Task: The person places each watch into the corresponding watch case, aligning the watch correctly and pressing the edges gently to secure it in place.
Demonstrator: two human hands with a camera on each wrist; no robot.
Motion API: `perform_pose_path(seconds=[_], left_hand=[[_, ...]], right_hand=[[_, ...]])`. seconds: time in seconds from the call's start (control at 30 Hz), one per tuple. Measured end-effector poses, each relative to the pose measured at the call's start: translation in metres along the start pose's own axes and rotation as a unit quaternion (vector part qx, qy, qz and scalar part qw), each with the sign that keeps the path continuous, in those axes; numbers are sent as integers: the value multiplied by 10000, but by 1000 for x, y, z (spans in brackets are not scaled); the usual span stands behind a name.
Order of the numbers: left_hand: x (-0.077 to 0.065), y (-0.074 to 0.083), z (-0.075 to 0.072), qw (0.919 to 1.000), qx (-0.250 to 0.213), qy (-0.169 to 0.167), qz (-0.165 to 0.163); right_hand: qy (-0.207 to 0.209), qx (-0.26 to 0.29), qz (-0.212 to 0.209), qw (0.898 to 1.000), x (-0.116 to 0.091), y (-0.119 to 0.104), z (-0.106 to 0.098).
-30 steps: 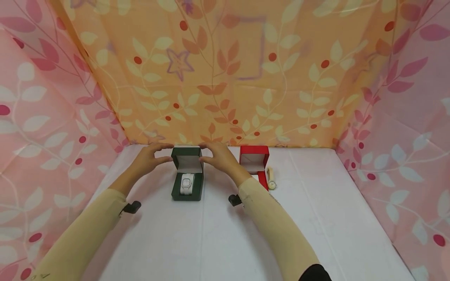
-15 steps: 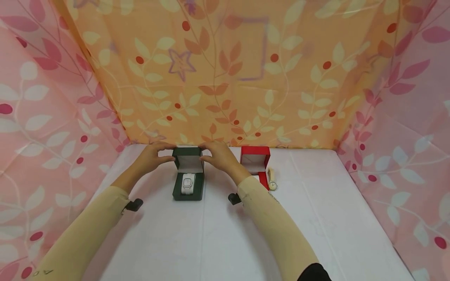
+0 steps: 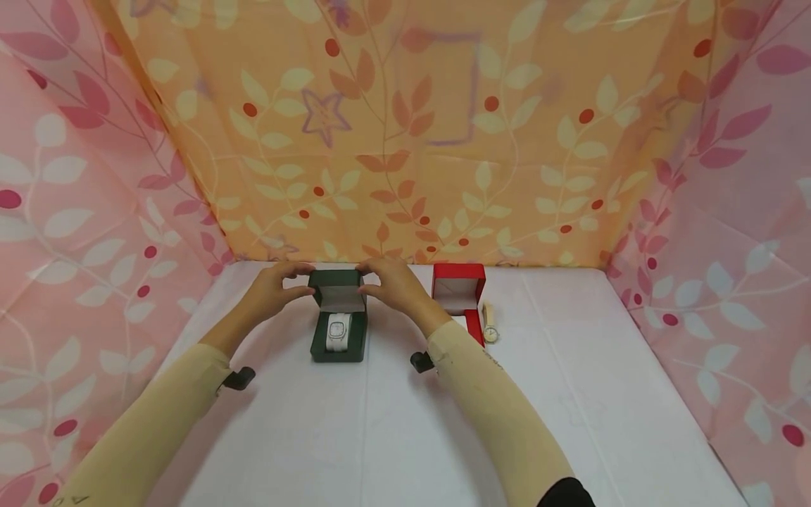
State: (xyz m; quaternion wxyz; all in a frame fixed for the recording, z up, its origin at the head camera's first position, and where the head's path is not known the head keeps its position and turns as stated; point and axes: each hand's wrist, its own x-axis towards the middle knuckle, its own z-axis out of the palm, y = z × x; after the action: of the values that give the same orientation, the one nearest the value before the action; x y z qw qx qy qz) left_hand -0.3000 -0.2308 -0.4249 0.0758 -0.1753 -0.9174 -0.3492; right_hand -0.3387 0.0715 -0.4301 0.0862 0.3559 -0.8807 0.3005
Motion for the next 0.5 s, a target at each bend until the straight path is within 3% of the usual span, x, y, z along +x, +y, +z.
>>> perform_pose_path(seconds=[0.2,0.5], left_hand=[[-2,-1,0,9999,-9,55,135],[-10,-6,3,9996,-215,149,-79]], right_hand=[[61,201,-26,9998,-3,-1,0],[87,385,71,9992,-8,-2,4]])
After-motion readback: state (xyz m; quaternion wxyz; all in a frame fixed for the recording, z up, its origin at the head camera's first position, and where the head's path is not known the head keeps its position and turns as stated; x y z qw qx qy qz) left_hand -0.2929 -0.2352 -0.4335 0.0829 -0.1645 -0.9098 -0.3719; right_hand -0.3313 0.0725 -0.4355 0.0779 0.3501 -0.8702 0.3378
